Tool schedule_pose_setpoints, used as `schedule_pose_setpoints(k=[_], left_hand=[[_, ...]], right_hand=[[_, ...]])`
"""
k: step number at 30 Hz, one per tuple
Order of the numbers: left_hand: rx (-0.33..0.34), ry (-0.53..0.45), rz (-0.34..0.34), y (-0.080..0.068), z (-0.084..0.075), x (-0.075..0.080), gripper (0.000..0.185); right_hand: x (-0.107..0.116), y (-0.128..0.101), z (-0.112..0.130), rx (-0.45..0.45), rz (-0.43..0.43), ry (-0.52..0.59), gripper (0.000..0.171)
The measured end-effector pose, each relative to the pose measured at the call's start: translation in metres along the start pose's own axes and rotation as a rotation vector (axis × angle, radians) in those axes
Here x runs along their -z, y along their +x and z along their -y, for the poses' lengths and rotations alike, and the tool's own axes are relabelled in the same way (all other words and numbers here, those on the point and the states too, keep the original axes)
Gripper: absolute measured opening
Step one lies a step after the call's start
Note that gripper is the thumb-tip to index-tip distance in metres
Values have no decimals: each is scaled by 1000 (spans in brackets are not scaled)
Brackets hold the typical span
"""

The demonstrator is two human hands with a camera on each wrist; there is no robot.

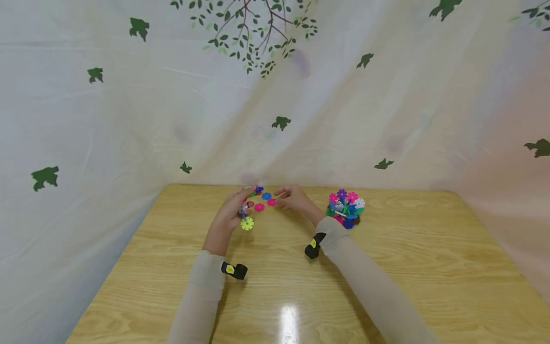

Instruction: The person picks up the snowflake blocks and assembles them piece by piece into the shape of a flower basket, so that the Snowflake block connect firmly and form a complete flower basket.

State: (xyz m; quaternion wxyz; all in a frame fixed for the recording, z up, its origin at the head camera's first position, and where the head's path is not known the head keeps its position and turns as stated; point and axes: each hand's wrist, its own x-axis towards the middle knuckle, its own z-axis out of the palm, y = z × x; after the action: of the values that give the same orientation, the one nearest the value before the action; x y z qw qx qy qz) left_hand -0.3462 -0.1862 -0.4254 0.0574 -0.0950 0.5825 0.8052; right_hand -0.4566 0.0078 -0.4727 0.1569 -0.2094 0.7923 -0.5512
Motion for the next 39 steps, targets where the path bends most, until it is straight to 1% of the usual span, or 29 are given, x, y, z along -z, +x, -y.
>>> schedule_pose_setpoints(k=[3, 5, 10, 14, 18, 22, 25, 34, 36, 39], left_hand=[[-1, -15, 7, 0, 1, -1, 43], [-3, -19, 12, 1, 1, -1, 46], [2, -13, 7, 2, 2, -1, 44], [6, 6, 4, 2, 3, -3, 45], [15, -5, -9, 2, 5, -4, 45], [16, -22, -7, 3, 5, -4, 44], [9, -14, 0, 3, 5, -4, 45], [-33, 24, -2, 1, 6, -5, 38], [-44, 22, 1, 1, 7, -6, 38], [-65, 24, 3, 1, 7, -7, 41]], right_hand=[[-3, 7, -7, 17, 2, -54, 34], [-6, 11, -9, 41, -1, -116, 33], [-13, 10, -9, 91, -16, -271, 29], [-16, 6, -5, 96, -27, -329, 25], [-15, 2, 0, 60, -21, -319, 25], [-14, 0, 4, 22, 10, -304, 27], [-13, 1, 5, 18, 29, -312, 29], [-8, -7, 4, 30, 89, -273, 23], [-6, -10, 4, 18, 112, -226, 23], [-1, -14, 4, -9, 145, -120, 23]])
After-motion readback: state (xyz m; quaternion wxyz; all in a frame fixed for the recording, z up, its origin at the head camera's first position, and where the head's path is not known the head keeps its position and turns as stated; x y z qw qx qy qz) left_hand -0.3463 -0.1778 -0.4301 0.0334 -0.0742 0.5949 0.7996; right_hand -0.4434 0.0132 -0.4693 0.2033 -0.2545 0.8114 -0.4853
